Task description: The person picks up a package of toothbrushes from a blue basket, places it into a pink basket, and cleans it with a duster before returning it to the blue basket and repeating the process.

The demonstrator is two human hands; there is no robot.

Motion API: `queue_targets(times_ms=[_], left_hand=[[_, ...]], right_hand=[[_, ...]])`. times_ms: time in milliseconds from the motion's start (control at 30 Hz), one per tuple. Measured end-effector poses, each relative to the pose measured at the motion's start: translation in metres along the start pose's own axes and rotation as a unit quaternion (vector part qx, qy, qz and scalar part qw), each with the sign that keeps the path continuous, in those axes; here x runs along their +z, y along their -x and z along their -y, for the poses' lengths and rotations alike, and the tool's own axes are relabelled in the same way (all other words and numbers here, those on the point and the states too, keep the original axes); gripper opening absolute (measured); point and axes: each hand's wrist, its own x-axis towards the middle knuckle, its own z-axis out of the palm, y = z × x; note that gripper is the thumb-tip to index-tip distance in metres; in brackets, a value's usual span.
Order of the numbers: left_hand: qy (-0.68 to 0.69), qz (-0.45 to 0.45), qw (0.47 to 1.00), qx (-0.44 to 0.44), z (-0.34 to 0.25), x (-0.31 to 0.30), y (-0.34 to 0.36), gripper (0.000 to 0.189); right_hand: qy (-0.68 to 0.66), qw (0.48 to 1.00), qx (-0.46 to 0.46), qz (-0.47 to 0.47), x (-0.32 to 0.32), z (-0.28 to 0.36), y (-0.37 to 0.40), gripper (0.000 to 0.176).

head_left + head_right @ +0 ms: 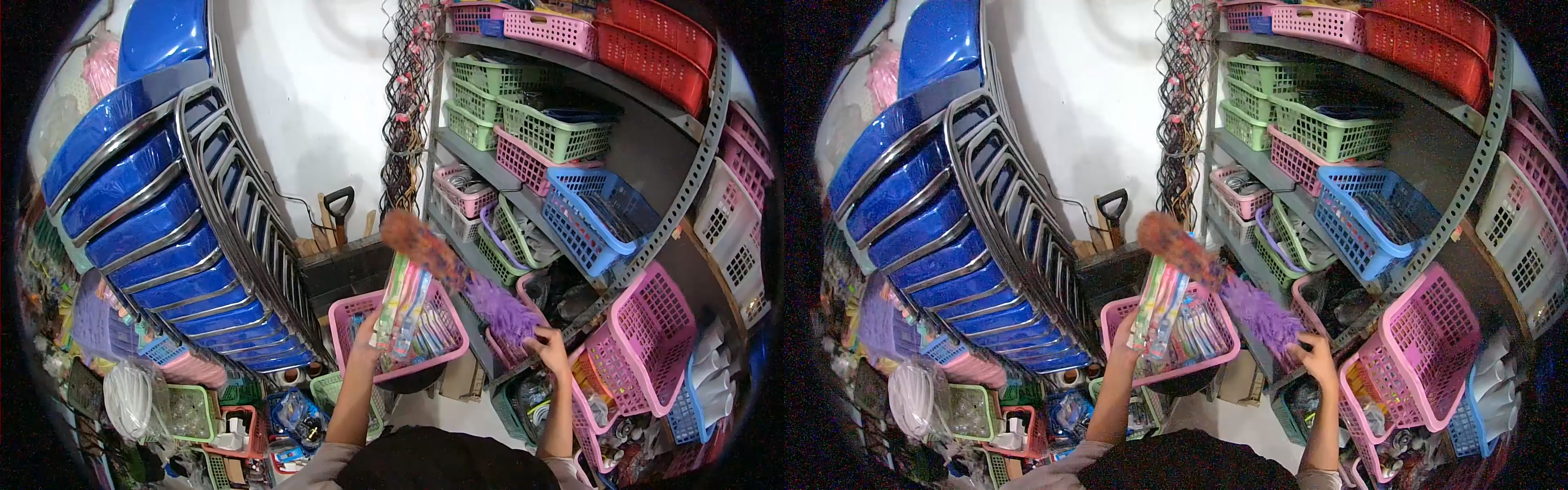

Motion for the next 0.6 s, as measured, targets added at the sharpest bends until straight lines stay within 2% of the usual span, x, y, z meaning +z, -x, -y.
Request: queue_targets(times_ms=[33,100,133,200,233,267,333,367,400,433,467,500,533,600], left_hand=[[0.0,0.0,1.0,-0.001,0.002,0.003,-0.001,0.034],[0.01,-0.054,0.996,0.065,0.006,0.012,-0.002,0.029],[0.013,-0.19,0.974,0.125,0.01,0.017,0.0,0.029],[0.051,-0.03,0.989,0.135,0.006,0.028,0.004,0.029],[0.014,-0.022,0.992,0.126,0.004,0.007,0.003,0.029],[-0.039,-0.059,0.994,0.086,-0.001,-0.028,-0.009,0.03],[-0.03,0.053,0.996,0.07,0.0,0.025,0.002,0.033],[-0.03,0.053,0.996,0.069,0.002,0.023,-0.001,0.033],[-0.058,-0.008,0.995,0.084,0.005,0.016,-0.005,0.034],[-0.085,-0.069,0.989,0.101,0.006,0.008,-0.008,0.035],[-0.085,-0.068,0.989,0.102,0.006,-0.002,-0.011,0.035],[-0.05,-0.105,0.983,0.143,0.005,-0.002,-0.011,0.034],[-0.015,-0.142,0.973,0.181,0.004,-0.002,-0.01,0.032],[-0.229,-0.14,0.943,0.198,0.001,0.015,0.008,0.028]], right_hand=[[-0.02,0.999,0.009,0.039,-0.002,0.008,0.0,0.02],[-0.053,0.989,0.025,0.135,-0.004,-0.007,0.002,0.019],[-0.053,0.989,0.023,0.134,-0.007,-0.012,0.003,0.019],[-0.048,0.976,0.063,0.202,-0.013,-0.019,0.005,0.019],[-0.027,0.983,0.057,0.174,-0.014,-0.026,0.005,0.019],[-0.028,0.983,0.058,0.172,-0.009,-0.031,0.003,0.019],[0.018,1.0,0.0,-0.025,0.004,-0.036,0.0,0.02],[-0.005,0.994,0.107,-0.021,-0.002,0.017,-0.003,0.022],[-0.005,0.994,0.107,-0.022,-0.004,0.006,-0.002,0.022],[0.013,0.994,0.093,0.06,-0.007,-0.01,-0.003,0.023],[0.032,0.986,0.077,0.142,-0.008,-0.024,-0.003,0.025],[-0.025,0.986,0.04,0.159,-0.009,-0.006,0.0,0.025],[-0.024,0.986,0.04,0.159,-0.009,-0.007,0.001,0.025],[-0.016,0.978,0.023,0.207,-0.011,-0.014,0.008,0.026]])
